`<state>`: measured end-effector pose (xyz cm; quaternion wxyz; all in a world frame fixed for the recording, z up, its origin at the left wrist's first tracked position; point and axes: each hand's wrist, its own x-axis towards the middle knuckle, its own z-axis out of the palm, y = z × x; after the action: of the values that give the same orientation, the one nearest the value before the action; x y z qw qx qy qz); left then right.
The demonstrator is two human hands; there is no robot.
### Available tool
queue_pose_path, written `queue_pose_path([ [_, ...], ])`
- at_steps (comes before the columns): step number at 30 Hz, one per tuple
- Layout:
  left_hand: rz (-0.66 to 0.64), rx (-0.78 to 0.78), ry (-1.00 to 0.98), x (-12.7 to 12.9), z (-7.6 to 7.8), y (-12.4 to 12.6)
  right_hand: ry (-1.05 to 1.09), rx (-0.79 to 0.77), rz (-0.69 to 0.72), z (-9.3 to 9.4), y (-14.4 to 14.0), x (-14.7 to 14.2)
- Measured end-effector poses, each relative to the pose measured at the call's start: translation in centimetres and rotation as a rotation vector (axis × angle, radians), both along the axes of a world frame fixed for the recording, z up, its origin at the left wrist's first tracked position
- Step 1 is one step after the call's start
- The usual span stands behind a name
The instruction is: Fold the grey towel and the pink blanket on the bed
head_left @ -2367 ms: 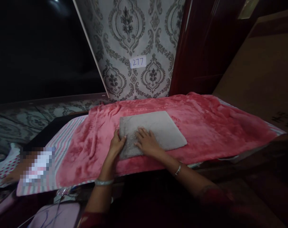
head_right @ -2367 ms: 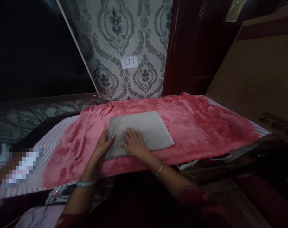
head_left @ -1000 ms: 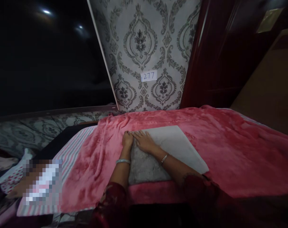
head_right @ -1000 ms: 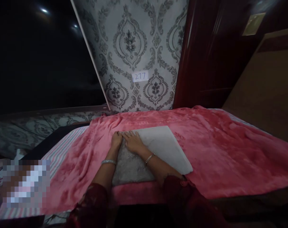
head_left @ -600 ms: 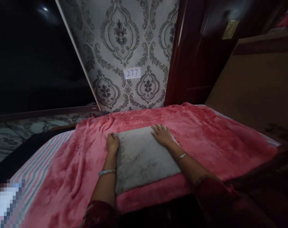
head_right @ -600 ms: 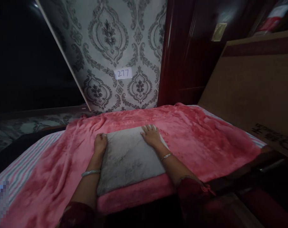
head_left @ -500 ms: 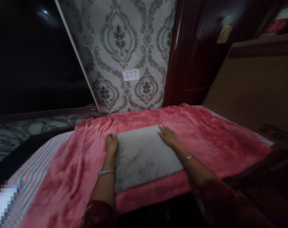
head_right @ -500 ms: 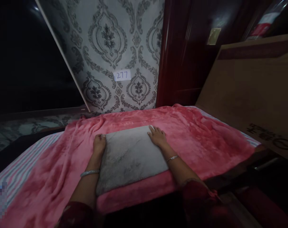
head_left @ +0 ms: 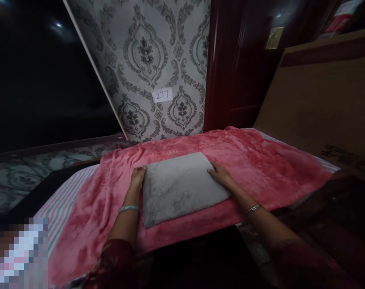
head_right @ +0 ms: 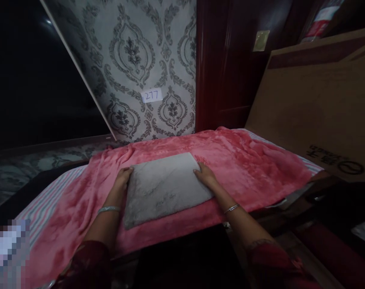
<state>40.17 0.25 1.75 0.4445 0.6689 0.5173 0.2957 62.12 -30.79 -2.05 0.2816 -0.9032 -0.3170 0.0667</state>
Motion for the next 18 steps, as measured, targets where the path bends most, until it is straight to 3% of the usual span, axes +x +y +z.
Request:
queue_pose_path([
  [6,-0.067,-0.05,-0.071,-1.8,0.4,-0.8,0.065,-0.002,-0.003,0.2,0.1,0.3],
  [11,-0.137,-0.073,-0.134,-3.2,0.0,-1.5,0.013,0.045,-0.009,-0.8,0.2,-0.3],
  [18,-0.222,-0.079,-0.214,-6.3,-3.7,-3.5,0.111,0.116,-0.011,-1.2,-0.3,0.2],
])
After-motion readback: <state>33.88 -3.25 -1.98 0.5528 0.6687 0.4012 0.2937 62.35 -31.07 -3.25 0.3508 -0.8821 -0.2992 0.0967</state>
